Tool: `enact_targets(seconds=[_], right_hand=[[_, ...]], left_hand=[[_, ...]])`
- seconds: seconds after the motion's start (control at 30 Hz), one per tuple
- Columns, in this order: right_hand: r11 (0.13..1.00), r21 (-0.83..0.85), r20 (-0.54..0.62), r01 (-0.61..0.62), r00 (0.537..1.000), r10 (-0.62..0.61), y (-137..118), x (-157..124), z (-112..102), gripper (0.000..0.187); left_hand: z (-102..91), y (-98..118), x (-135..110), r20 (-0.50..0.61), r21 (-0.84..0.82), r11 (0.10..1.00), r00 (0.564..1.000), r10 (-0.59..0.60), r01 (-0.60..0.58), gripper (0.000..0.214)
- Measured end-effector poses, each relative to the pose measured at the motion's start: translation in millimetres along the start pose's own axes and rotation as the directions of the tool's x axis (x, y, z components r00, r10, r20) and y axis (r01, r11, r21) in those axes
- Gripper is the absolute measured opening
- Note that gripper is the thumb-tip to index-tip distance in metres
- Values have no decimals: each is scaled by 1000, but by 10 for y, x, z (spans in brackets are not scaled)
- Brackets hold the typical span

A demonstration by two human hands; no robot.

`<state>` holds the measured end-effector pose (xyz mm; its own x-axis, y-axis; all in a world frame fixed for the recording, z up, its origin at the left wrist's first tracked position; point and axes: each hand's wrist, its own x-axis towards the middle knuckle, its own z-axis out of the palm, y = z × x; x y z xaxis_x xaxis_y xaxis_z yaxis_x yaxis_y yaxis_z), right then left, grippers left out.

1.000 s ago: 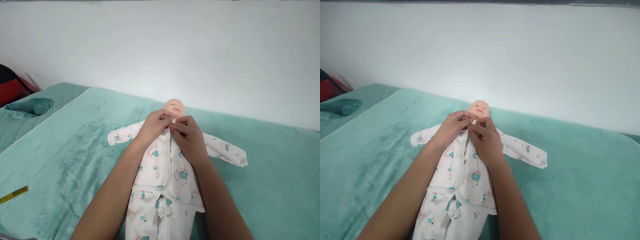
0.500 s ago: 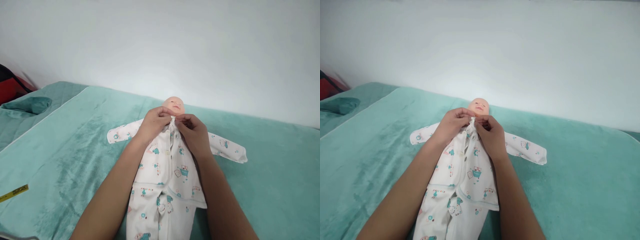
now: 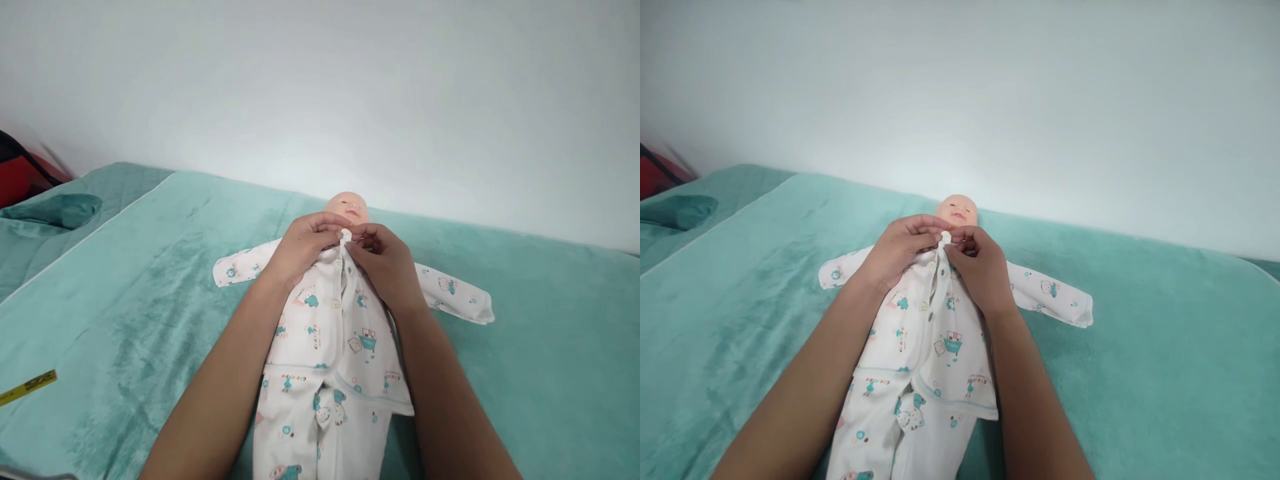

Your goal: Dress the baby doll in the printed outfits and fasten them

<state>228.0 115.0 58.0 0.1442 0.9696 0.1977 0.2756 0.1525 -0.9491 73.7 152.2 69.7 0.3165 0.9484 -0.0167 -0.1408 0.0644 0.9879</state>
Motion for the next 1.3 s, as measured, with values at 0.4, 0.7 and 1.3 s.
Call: enact_targets(seconds=[0.4,0.7,1.3], right_hand=[[999,39,-53,-14,998,16,-3,9,39,18],[996,87,-63,-23,998,29,21,22,40,14],[996,86,-77,-25,996,32,9,24,45,19]], left_hand=[[0,12,8,20,209,975,997,74,-77,18],[0,42,-22,44,239,967,996,79,-87,18],[25,23,19,-25,230,971,997,73,-65,18]])
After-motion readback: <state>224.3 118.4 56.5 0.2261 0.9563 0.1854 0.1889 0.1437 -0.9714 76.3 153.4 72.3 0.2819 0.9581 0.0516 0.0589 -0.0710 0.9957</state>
